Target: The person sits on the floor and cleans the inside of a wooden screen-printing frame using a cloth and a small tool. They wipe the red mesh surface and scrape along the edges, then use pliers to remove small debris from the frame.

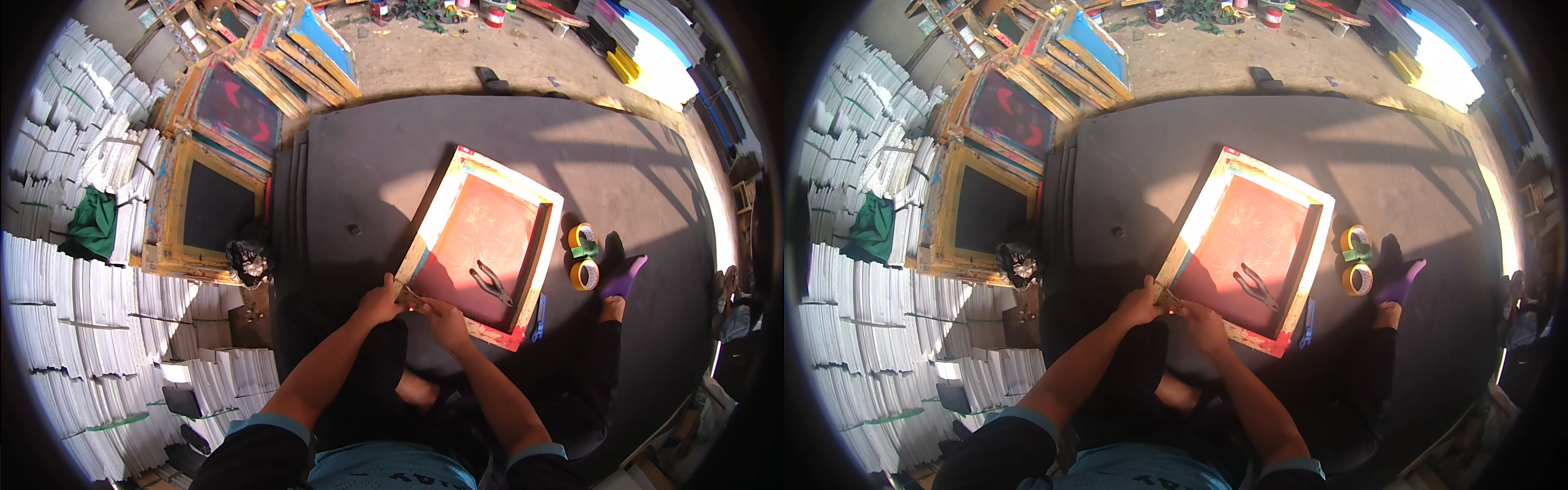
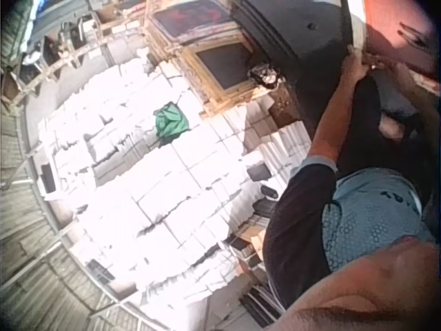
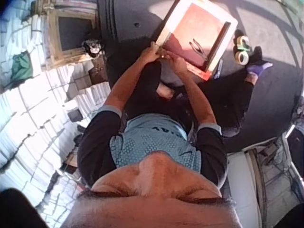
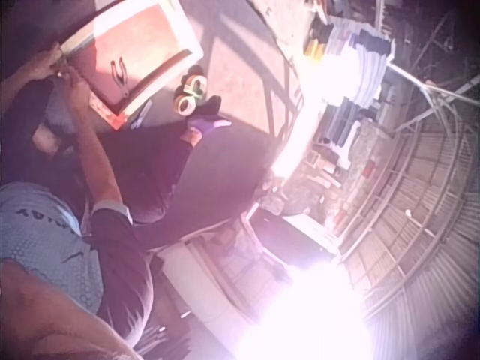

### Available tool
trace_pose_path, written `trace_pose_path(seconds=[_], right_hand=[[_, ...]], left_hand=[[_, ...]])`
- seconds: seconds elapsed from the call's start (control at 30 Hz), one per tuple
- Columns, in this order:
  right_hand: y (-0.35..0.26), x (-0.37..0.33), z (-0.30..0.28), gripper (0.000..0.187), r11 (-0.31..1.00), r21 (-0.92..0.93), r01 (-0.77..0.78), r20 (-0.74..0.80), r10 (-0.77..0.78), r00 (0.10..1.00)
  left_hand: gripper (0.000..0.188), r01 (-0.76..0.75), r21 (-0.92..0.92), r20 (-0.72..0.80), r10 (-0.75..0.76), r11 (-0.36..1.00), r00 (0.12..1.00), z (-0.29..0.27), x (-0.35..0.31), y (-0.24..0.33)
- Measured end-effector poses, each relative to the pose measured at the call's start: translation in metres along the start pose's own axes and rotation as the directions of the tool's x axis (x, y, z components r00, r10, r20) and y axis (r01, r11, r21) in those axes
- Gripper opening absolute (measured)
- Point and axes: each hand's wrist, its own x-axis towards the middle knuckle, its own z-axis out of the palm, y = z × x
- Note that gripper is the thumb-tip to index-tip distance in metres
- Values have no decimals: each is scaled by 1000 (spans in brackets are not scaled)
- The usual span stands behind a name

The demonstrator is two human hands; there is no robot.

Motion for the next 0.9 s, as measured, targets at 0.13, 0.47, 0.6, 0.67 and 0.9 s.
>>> trace_pose_path(seconds=[0.13,0.47,0.6,0.67,0.9], right_hand=[[-44,16,-25,34,699,205,-685,410,574,709],[-44,14,-27,34,847,-524,-92,21,121,992],[-45,23,-24,36,819,-571,-51,32,85,996],[-43,25,-22,36,805,-593,-21,50,63,997],[-28,25,-23,37,817,-575,44,60,-11,998]], left_hand=[[92,7,-8,-13,-7,1000,1000,0,-2,-1],[91,154,163,-69,-145,974,987,-29,-15,38],[83,136,109,-250,-105,985,963,-19,-3,36],[77,86,130,-312,-42,988,949,-8,5,26],[53,18,44,-420,2,999,907,2,17,24]])
